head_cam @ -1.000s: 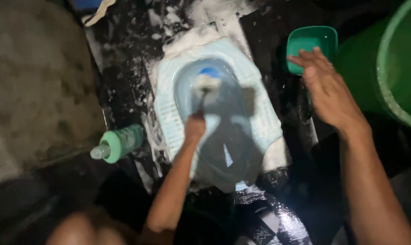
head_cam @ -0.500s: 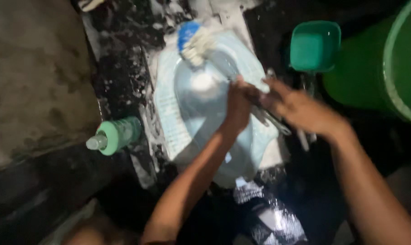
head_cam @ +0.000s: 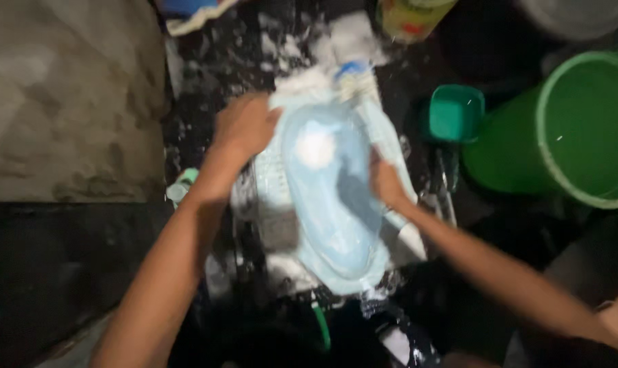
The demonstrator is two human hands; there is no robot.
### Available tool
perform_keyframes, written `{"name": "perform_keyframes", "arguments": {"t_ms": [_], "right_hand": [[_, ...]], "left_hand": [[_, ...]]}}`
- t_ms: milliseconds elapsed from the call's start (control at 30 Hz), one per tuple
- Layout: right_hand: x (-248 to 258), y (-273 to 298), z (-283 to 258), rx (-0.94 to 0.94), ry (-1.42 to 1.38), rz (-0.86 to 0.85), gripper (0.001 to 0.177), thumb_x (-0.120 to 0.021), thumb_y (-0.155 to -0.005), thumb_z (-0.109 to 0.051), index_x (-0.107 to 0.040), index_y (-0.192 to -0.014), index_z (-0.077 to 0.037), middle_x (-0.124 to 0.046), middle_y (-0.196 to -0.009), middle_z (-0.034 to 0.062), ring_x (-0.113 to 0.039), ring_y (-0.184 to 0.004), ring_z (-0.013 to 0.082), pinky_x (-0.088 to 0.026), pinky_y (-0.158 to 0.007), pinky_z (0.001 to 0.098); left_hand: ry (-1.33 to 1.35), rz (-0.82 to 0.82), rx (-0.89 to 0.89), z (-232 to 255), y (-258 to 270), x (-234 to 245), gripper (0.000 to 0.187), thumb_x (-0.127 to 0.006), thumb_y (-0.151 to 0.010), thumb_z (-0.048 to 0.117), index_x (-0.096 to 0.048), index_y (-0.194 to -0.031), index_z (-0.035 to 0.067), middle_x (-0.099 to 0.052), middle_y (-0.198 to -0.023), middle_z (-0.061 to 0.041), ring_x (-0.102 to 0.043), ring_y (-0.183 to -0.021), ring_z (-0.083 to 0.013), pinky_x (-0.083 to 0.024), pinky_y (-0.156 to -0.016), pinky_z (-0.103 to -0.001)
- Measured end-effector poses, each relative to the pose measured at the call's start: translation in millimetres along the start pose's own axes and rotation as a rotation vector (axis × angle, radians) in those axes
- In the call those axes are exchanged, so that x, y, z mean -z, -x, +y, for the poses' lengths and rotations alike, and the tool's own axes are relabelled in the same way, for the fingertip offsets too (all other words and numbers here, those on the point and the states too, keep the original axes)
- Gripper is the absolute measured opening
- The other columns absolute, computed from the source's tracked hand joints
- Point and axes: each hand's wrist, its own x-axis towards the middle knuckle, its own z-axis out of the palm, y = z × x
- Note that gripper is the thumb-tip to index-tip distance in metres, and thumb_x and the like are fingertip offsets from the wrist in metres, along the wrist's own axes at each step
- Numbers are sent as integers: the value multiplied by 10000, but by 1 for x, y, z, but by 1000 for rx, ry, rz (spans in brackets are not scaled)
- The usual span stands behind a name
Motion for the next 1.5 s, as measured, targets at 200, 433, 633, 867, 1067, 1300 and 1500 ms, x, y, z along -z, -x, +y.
{"name": "perform_keyframes", "arguments": {"t_ms": [200,433,633,867,1067,1300,1500], "right_hand": [[-107,3,-70,-409,-422,66,491,-595,-1205,-207,-622,-1657,-18,-776,-1194,406,-775,-1102,561,-610,-932,618],[-139,-21,-4,-33,-261,261,447,-507,-1252,-272,-719,-1555,-20,-788,-1272,352,-878,-1140,435,-664,-945,532],[-138,-7,-31,-105,-209,139,495,-620,-1155,-285,-733,-1591,-78,-809,-1098,372,-832,-1065,516,-641,-965,566],[-89,-50,2,75,-9,244,435,-558,-1231,-307,-745,-1539,-64,-804,-1211,354,-788,-1156,545,-614,-984,634],[-64,-49,-9,-50,350,-84,554,-448,-1158,-231,-587,-1687,-139,-795,-1074,375,-800,-995,559,-616,-904,674],[-39,-71,3,195,345,-58,631,-470,-1125,-232,-534,-1753,-205,-786,-956,348,-802,-861,532,-625,-828,660],[-28,-60,34,1,229,8,552,-475,-1211,-337,-511,-1741,-187,-796,-922,319,-800,-818,492,-621,-763,639]], "left_hand": [[-150,-152,270,-54,52,38,657,-663,-1121,597,-731,-1516,76,-670,-1636,-240,-607,-1528,-503,-467,-1248,-722],[-291,-48,243,-98,81,22,686,-711,-1106,590,-705,-1542,61,-660,-1617,-247,-584,-1521,-492,-489,-1195,-696],[-308,20,204,-100,100,5,658,-766,-1043,578,-730,-1479,87,-673,-1556,-216,-623,-1438,-466,-518,-1116,-712],[-369,174,87,-115,102,-20,544,-795,-1022,535,-799,-1317,78,-727,-1433,-195,-672,-1355,-441,-561,-1048,-679],[-443,194,52,-113,115,-23,463,-832,-1011,484,-811,-1241,83,-756,-1339,-140,-721,-1307,-395,-610,-1033,-618],[-450,214,78,-106,118,-24,541,-932,-850,452,-797,-1227,89,-758,-1294,-123,-744,-1247,-392,-668,-943,-572],[-487,221,63,-108,120,-26,514,-945,-816,387,-806,-1206,82,-775,-1281,-136,-773,-1233,-375,-679,-945,-549]]}}
